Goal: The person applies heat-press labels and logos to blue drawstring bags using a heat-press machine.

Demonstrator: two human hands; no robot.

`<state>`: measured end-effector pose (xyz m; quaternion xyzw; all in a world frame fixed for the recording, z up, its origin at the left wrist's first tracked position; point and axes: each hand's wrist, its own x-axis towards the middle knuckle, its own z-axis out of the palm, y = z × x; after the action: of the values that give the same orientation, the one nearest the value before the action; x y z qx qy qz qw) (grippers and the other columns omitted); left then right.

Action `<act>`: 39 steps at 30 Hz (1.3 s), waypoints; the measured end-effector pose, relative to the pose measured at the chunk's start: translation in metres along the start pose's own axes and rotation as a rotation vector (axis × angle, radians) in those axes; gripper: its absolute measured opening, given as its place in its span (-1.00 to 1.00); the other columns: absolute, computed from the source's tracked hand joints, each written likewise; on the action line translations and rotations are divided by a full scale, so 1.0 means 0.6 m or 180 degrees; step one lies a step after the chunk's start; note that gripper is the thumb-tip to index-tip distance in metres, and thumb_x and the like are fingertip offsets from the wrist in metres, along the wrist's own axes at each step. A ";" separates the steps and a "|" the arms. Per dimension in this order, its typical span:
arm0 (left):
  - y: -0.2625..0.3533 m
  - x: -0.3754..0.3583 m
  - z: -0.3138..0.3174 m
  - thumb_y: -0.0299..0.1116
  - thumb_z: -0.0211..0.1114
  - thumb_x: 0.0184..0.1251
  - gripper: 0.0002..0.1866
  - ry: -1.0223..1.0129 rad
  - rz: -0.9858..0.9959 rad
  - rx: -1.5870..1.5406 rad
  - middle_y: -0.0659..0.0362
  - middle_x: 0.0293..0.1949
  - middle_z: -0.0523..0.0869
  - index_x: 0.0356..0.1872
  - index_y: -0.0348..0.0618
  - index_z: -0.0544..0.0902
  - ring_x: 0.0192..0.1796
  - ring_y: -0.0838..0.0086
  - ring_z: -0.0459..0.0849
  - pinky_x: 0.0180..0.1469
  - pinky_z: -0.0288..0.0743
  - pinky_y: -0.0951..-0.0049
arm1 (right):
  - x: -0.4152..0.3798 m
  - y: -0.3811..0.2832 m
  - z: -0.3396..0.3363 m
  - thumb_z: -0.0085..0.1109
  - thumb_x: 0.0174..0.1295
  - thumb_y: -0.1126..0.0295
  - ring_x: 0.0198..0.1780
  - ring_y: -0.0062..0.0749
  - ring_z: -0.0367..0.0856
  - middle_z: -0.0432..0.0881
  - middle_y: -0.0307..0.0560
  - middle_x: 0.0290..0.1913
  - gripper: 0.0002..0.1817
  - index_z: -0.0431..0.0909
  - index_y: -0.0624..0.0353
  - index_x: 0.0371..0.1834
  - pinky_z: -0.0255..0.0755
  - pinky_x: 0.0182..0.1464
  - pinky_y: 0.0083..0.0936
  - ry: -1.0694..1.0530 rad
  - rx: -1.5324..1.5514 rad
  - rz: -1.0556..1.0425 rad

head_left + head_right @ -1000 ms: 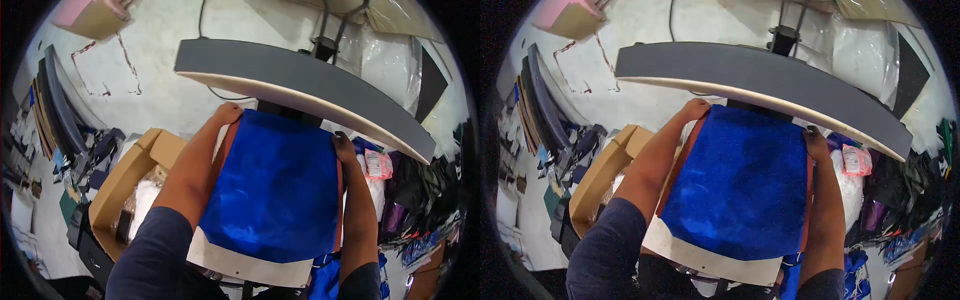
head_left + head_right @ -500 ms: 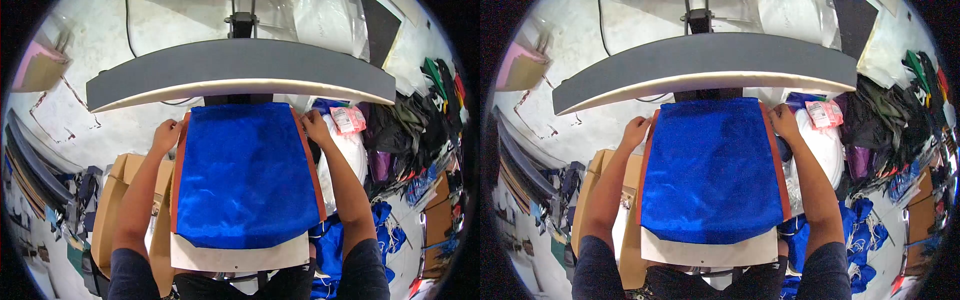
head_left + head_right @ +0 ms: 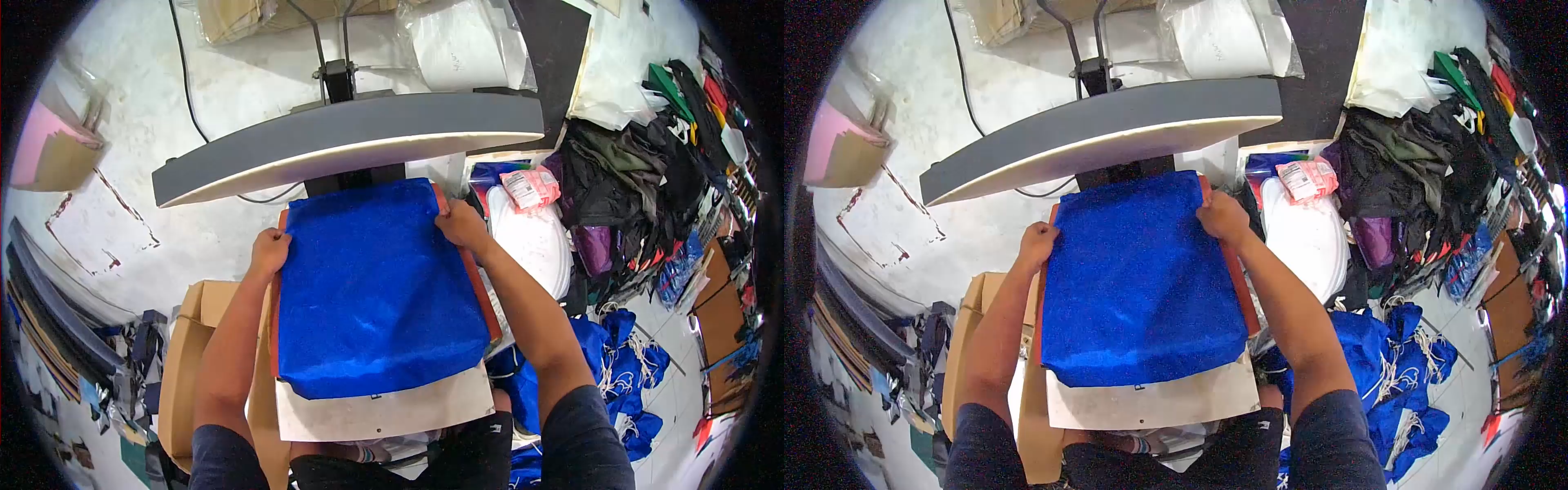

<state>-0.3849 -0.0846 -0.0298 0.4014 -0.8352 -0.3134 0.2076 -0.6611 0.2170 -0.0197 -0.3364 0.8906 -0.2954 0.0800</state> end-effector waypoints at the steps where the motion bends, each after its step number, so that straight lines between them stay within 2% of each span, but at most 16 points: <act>1: 0.000 -0.002 0.005 -0.21 0.28 0.25 -0.70 0.0133 -0.0112 -0.0137 -0.15 -0.29 0.77 -0.25 -0.29 0.73 -0.13 0.05 0.76 -0.05 0.58 0.17 | -0.003 -0.001 0.010 0.20 0.14 0.13 0.05 0.19 0.65 0.69 0.28 -0.05 -0.62 0.67 0.19 -0.11 0.51 0.11 -0.04 0.0348 0.0119 0.0086; 5: -0.002 -0.004 0.014 -0.19 0.28 0.24 -0.68 0.0387 -0.0103 0.0421 -0.18 -0.24 0.77 -0.23 -0.28 0.73 -0.07 0.00 0.75 0.00 0.58 0.14 | 0.003 0.001 0.017 0.18 0.16 0.13 0.08 0.21 0.63 0.67 0.28 0.00 -0.57 0.62 0.17 0.00 0.49 0.14 -0.02 0.0240 -0.0058 0.0365; 10: -0.007 -0.008 0.021 -0.02 0.34 0.21 -0.55 0.0566 0.0159 0.0755 -0.23 -0.18 0.74 -0.15 -0.26 0.68 -0.01 -0.10 0.71 0.05 0.54 0.07 | -0.038 0.015 -0.010 0.31 0.17 -0.01 0.04 0.20 0.65 0.69 0.29 -0.06 -0.47 0.61 0.26 -0.04 0.50 0.08 -0.07 0.0391 0.0142 -0.0298; 11: -0.031 -0.004 0.025 0.05 0.38 0.20 -0.48 0.0618 0.0159 0.0279 -0.18 -0.20 0.75 -0.09 -0.24 0.66 -0.05 0.01 0.74 0.02 0.55 0.16 | -0.055 0.019 -0.017 0.34 0.16 -0.04 0.01 0.17 0.67 0.70 0.26 -0.08 -0.44 0.60 0.26 -0.05 0.51 0.05 -0.10 0.0449 0.0185 -0.0422; 13: -0.006 -0.064 -0.011 0.02 0.41 0.27 -0.52 0.0516 -0.0004 -0.0576 0.15 -0.28 0.68 -0.05 -0.21 0.65 -0.25 0.45 0.60 -0.15 0.49 0.43 | -0.124 0.025 -0.042 0.42 0.19 0.06 -0.18 -0.24 0.71 0.70 0.11 -0.27 -0.51 0.58 0.28 -0.07 0.53 -0.13 -0.33 0.0450 0.1034 -0.0497; 15: -0.013 -0.149 -0.051 -0.02 0.37 0.33 -0.59 0.0524 0.0218 -0.1029 0.28 -0.32 0.58 -0.08 -0.18 0.65 -0.28 0.60 0.47 -0.20 0.39 0.54 | -0.202 0.060 -0.049 0.33 0.31 0.23 -0.47 -0.60 0.47 0.56 -0.26 -0.49 -0.69 0.55 0.30 -0.21 0.38 -0.37 -0.59 0.0943 0.1266 -0.0833; 17: -0.035 -0.244 -0.072 -0.04 0.35 0.36 -0.62 0.0511 -0.0057 -0.1251 0.31 -0.33 0.54 -0.10 -0.17 0.64 -0.28 0.64 0.43 -0.21 0.34 0.58 | -0.296 0.099 -0.048 0.23 0.38 0.20 -0.42 -0.68 0.46 0.55 -0.26 -0.42 -0.73 0.53 0.22 -0.20 0.31 -0.38 -0.66 0.0604 0.2105 -0.0052; 19: -0.068 -0.333 -0.073 -0.10 0.28 0.44 -0.72 0.0607 -0.0396 -0.1710 0.38 -0.35 0.47 -0.12 -0.11 0.63 -0.31 0.72 0.35 -0.28 0.24 0.64 | -0.375 0.116 -0.025 0.23 0.39 0.15 -0.31 -0.63 0.51 0.57 -0.26 -0.33 -0.66 0.49 0.24 -0.13 0.40 -0.28 -0.62 0.0552 0.2515 0.0519; 21: -0.030 -0.415 -0.064 -0.15 0.25 0.48 -0.72 0.0370 -0.0642 -0.2361 0.33 -0.28 0.54 -0.05 -0.14 0.61 -0.23 0.66 0.45 -0.16 0.35 0.59 | -0.428 0.146 0.020 0.21 0.40 0.16 -0.12 -0.53 0.55 0.62 -0.13 -0.12 -0.56 0.40 0.24 0.15 0.42 -0.04 -0.56 0.0309 0.2952 0.0637; 23: -0.098 -0.442 -0.025 -0.17 0.25 0.48 -0.67 0.0613 -0.0416 -0.2366 0.23 -0.18 0.61 0.04 -0.20 0.56 -0.10 0.55 0.54 0.03 0.40 0.51 | -0.463 0.131 0.059 0.26 0.37 0.20 -0.02 -0.46 0.55 0.62 -0.04 -0.01 -0.42 0.27 0.24 0.31 0.41 0.08 -0.50 0.0363 0.3300 0.0543; 25: -0.077 -0.471 -0.031 -0.18 0.26 0.47 -0.62 0.0597 -0.0817 -0.2098 0.14 -0.09 0.63 0.09 -0.27 0.53 0.01 0.46 0.55 0.18 0.37 0.44 | -0.478 0.085 0.061 0.31 0.33 0.26 0.05 -0.42 0.54 0.60 0.02 0.06 -0.34 0.19 0.24 0.38 0.37 0.16 -0.46 0.0349 0.3305 0.0636; 30: -0.037 -0.502 -0.045 -0.22 0.25 0.39 -0.46 0.0204 -0.0449 -0.2267 0.18 -0.09 0.62 0.32 -0.18 0.38 -0.01 0.49 0.53 0.15 0.34 0.41 | -0.487 0.054 0.058 0.39 0.27 0.29 -0.27 -0.55 0.56 0.67 -0.07 -0.24 -0.41 0.31 0.24 0.26 0.41 -0.19 -0.59 0.0971 0.2801 0.1086; 32: -0.047 -0.508 -0.048 -0.18 0.24 0.36 -0.41 0.0165 -0.0368 -0.2241 0.22 -0.09 0.61 0.36 -0.14 0.35 -0.03 0.49 0.52 0.17 0.32 0.37 | -0.489 0.091 0.054 0.34 0.32 0.29 -0.34 -0.60 0.55 0.65 -0.15 -0.28 -0.54 0.40 0.20 0.18 0.40 -0.27 -0.64 0.0835 0.3521 0.0945; 34: -0.089 -0.495 -0.024 -0.08 0.18 0.29 -0.35 -0.0325 -0.1112 -0.3602 0.26 -0.02 0.59 0.39 -0.03 0.33 0.00 0.45 0.52 0.21 0.27 0.29 | -0.488 0.086 0.046 0.26 0.38 0.32 -0.37 -0.59 0.56 0.63 -0.22 -0.29 -0.70 0.47 0.19 0.07 0.42 -0.33 -0.62 0.1004 0.3868 0.0905; 37: -0.087 -0.493 -0.021 0.02 0.12 0.25 -0.32 -0.0629 -0.1203 -0.3026 0.27 0.06 0.57 0.40 0.05 0.32 0.06 0.42 0.52 0.22 0.24 0.25 | -0.480 0.080 0.045 0.23 0.38 0.40 -0.40 -0.61 0.54 0.62 -0.20 -0.26 -0.72 0.43 0.20 0.06 0.44 -0.32 -0.63 0.0925 0.4245 0.0746; 39: -0.104 -0.491 -0.016 -0.08 0.21 0.25 -0.38 -0.0632 -0.1119 -0.3060 0.28 -0.08 0.62 0.34 0.01 0.40 -0.04 0.43 0.57 0.13 0.35 0.32 | -0.479 0.063 0.043 0.23 0.37 0.41 -0.42 -0.62 0.52 0.61 -0.22 -0.30 -0.72 0.43 0.20 0.06 0.41 -0.34 -0.65 0.1090 0.4268 0.0761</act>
<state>-0.1708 0.1176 -0.0940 0.3633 -0.5326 -0.7282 0.2324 -0.4545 0.4130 -0.0790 -0.0630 0.5473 -0.8189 0.1608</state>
